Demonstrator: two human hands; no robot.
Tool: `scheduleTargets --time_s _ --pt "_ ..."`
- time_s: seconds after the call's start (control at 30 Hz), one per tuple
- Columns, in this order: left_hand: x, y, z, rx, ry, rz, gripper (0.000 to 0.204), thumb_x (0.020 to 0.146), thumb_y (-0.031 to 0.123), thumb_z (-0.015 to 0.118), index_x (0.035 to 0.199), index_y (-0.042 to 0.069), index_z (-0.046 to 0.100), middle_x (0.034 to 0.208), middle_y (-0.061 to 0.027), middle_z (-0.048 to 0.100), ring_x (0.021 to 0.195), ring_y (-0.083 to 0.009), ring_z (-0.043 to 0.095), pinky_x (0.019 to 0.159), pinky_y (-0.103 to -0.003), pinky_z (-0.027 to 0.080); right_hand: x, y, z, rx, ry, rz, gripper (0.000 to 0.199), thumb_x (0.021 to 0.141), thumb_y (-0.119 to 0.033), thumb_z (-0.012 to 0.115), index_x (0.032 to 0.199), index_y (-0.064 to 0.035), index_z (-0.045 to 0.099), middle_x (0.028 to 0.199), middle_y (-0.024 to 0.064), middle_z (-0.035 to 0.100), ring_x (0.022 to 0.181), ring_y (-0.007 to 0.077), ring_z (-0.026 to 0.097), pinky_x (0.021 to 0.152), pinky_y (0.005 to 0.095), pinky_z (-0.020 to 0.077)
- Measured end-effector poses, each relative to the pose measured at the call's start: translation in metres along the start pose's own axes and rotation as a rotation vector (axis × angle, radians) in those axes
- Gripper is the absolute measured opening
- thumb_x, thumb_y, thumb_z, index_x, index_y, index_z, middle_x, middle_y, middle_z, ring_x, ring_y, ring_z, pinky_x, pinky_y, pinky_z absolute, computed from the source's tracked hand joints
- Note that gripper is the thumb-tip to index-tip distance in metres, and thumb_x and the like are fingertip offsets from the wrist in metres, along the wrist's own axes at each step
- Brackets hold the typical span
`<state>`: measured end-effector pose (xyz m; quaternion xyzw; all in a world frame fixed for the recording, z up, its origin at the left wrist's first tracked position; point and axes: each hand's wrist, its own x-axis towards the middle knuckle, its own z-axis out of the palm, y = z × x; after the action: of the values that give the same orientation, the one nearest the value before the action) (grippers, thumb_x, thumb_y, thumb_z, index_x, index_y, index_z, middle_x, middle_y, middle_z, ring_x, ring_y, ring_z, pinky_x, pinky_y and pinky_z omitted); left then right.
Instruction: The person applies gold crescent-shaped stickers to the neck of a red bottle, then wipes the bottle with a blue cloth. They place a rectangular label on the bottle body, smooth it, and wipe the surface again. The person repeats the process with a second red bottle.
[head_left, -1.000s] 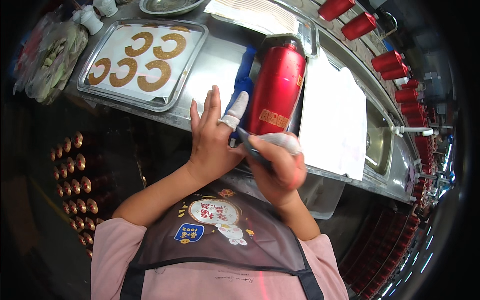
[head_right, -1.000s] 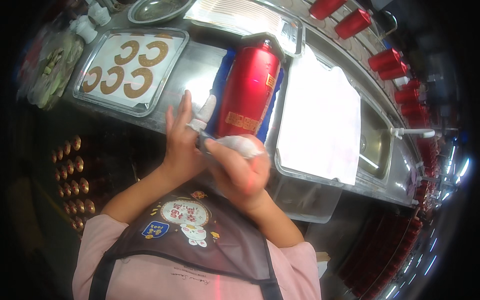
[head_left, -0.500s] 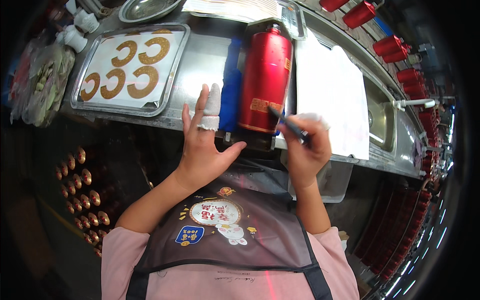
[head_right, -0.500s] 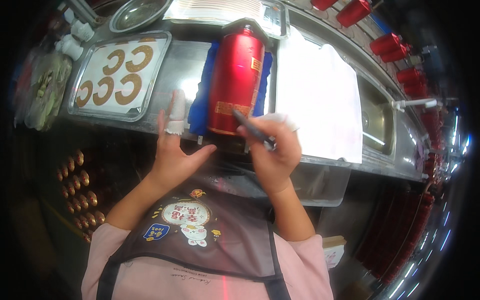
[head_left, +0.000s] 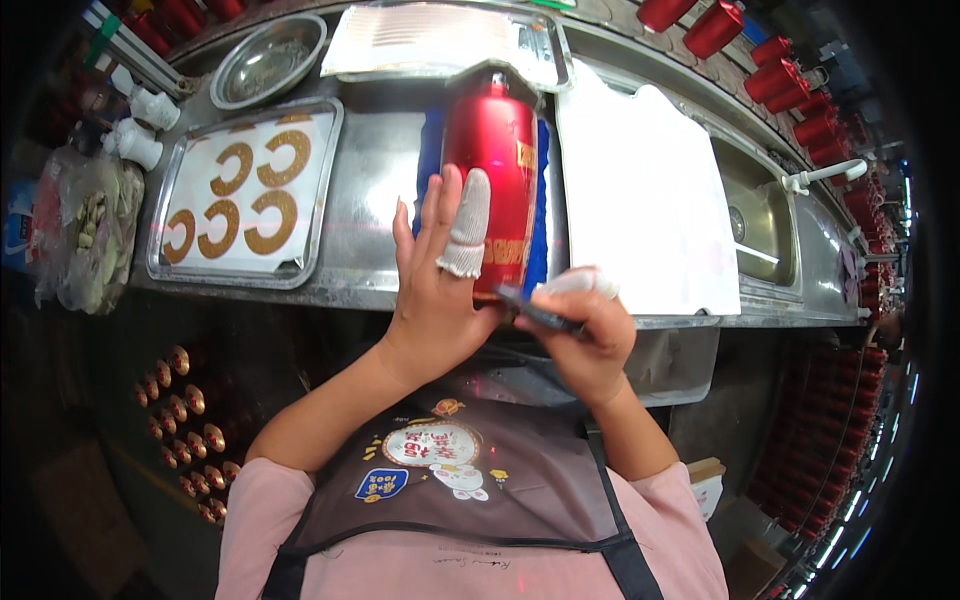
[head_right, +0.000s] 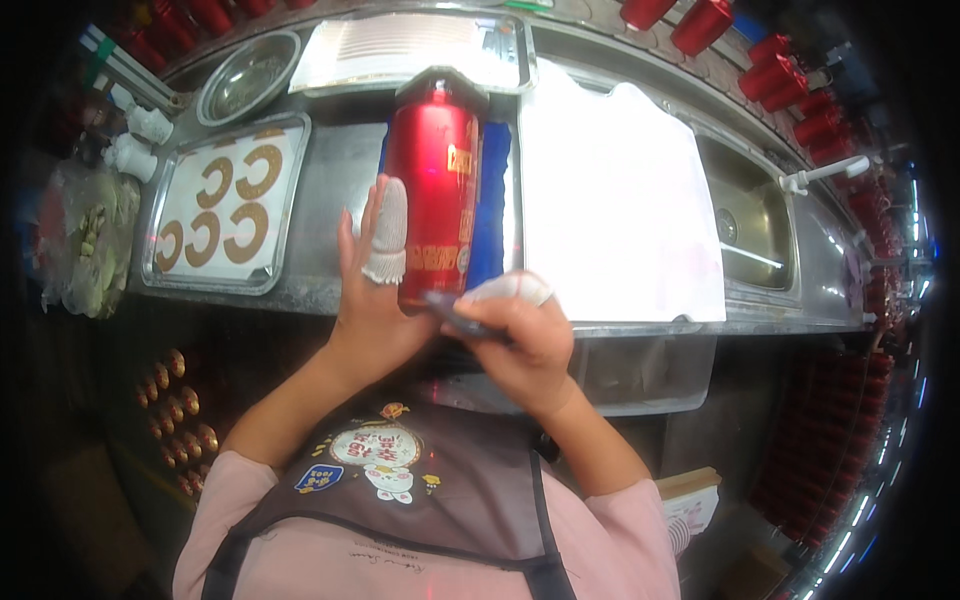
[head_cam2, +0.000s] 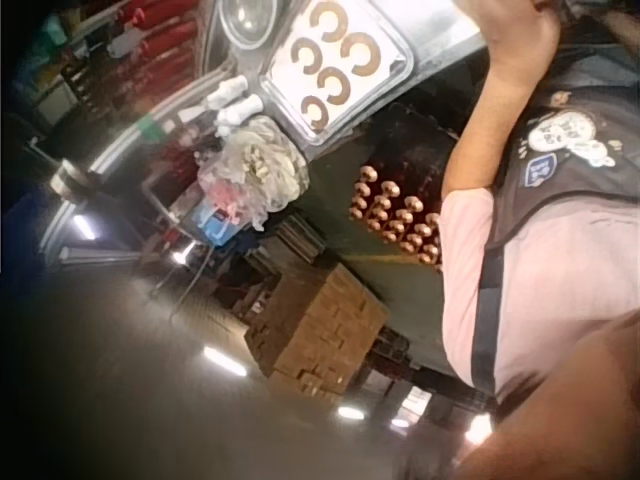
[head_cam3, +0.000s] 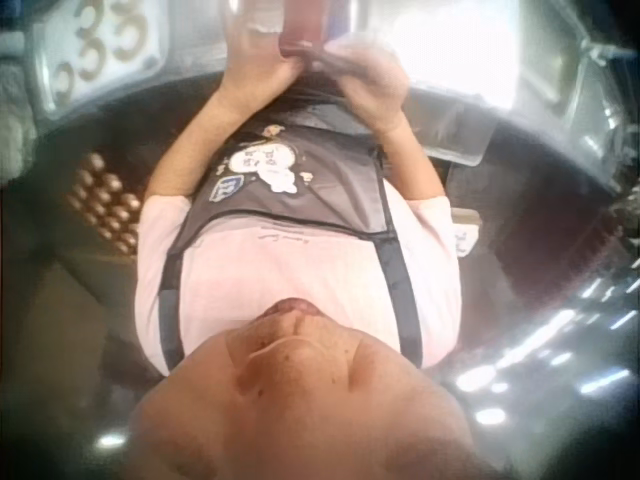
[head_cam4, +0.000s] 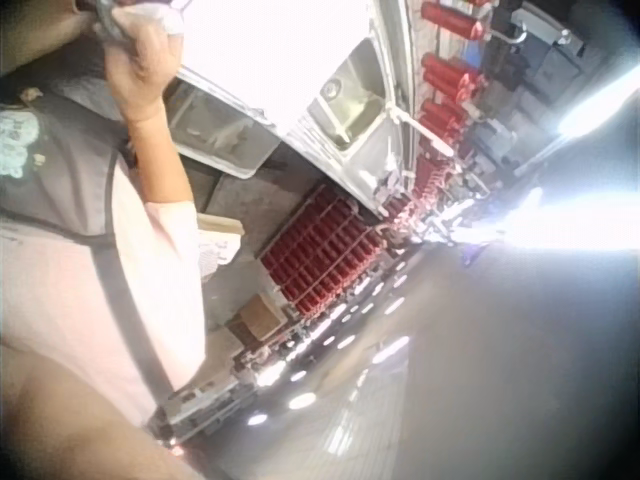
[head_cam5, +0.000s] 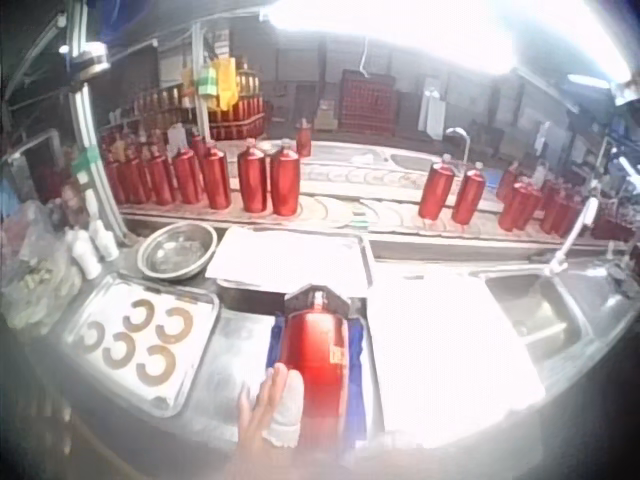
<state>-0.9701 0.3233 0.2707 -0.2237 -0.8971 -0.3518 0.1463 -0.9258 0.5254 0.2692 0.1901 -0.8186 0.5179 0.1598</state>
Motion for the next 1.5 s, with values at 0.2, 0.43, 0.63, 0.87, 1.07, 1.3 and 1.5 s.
scheduleTargets --time_s 0.2,0.43,0.63,0.87,1.07,1.3,1.5 --pt "0.006 -0.002 -0.009 -0.191 -0.004 0.008 0.117 0.071 0.028 0.09 0.158 -0.001 0.019 0.16 -0.0236 0.032 0.146 -0.0433 0.033 0.118 -0.06 0.018 0.098 0.033 0.008 0.045 0.049 0.088 0.024 0.082 -0.014 0.082 0.097 -0.0012 0.069 0.084 0.0112 0.068 0.077 0.0198 0.066 0.07 0.0314 0.0519" --pt "0.004 -0.006 -0.022 -0.2 -0.094 -0.012 0.126 0.071 0.02 0.092 0.16 -0.003 0.005 0.158 -0.0245 0.035 0.139 -0.0387 0.044 0.115 -0.044 0.036 0.116 -0.002 0.008 -0.072 0.096 -0.407 0.031 0.073 0.007 0.082 0.097 -0.0073 0.068 0.082 0.0075 0.072 0.072 0.021 0.068 0.068 0.0326 0.0529" --pt "-0.001 -0.016 -0.017 -0.476 -0.108 -0.186 0.127 0.071 0.028 0.092 0.159 -0.004 0.008 0.154 -0.0261 0.035 0.14 -0.0395 0.042 0.12 -0.046 0.029 0.139 0.008 0.008 -0.029 0.105 -0.065 0.019 0.077 -0.007 0.082 0.091 -0.0045 0.069 0.079 0.0093 0.068 0.071 0.0217 0.063 0.066 0.0312 0.0497" --pt "0.006 -0.028 -0.026 -0.212 -0.259 -0.07 0.121 0.077 0.041 0.086 0.16 -0.002 0.01 0.162 -0.0273 0.026 0.152 -0.0391 0.024 0.124 -0.051 0.007 0.115 -0.017 0.0 0.087 -0.063 -0.498 0.026 0.073 0.004 0.077 0.096 -0.0077 0.072 0.084 0.0113 0.07 0.076 0.0263 0.069 0.075 0.0368 0.0557" --pt "-0.002 -0.039 -0.023 -0.11 -0.287 -0.049 0.123 0.076 0.041 0.086 0.16 0.0 0.007 0.164 -0.0259 0.023 0.152 -0.0395 0.027 0.119 -0.065 0.001 0.157 0.013 0.006 -0.05 0.253 -0.024 0.013 0.083 -0.005 0.08 0.09 -0.0024 0.07 0.078 0.007 0.067 0.073 0.0145 0.061 0.066 0.0261 0.0474" --pt "0.003 -0.042 -0.021 -0.273 -0.311 -0.115 0.117 0.078 0.039 0.083 0.16 -0.001 0.01 0.163 -0.0236 0.029 0.152 -0.0387 0.028 0.119 -0.065 0.002 0.081 -0.009 0.004 0.134 -0.14 -0.63 0.023 0.073 0.0 0.078 0.094 -0.0043 0.07 0.078 0.0095 0.066 0.07 0.0224 0.065 0.062 0.0337 0.0523" --pt "0.001 -0.021 -0.025 -0.196 -0.159 -0.122 0.117 0.075 0.039 0.086 0.16 0.0 0.016 0.164 -0.029 0.021 0.153 -0.0441 0.02 0.118 -0.066 0.005 0.094 0.01 0.001 -0.17 0.165 -0.182 0.02 0.074 0.003 0.078 0.09 -0.0061 0.07 0.081 0.0079 0.069 0.069 0.0221 0.065 0.068 0.0322 0.051"
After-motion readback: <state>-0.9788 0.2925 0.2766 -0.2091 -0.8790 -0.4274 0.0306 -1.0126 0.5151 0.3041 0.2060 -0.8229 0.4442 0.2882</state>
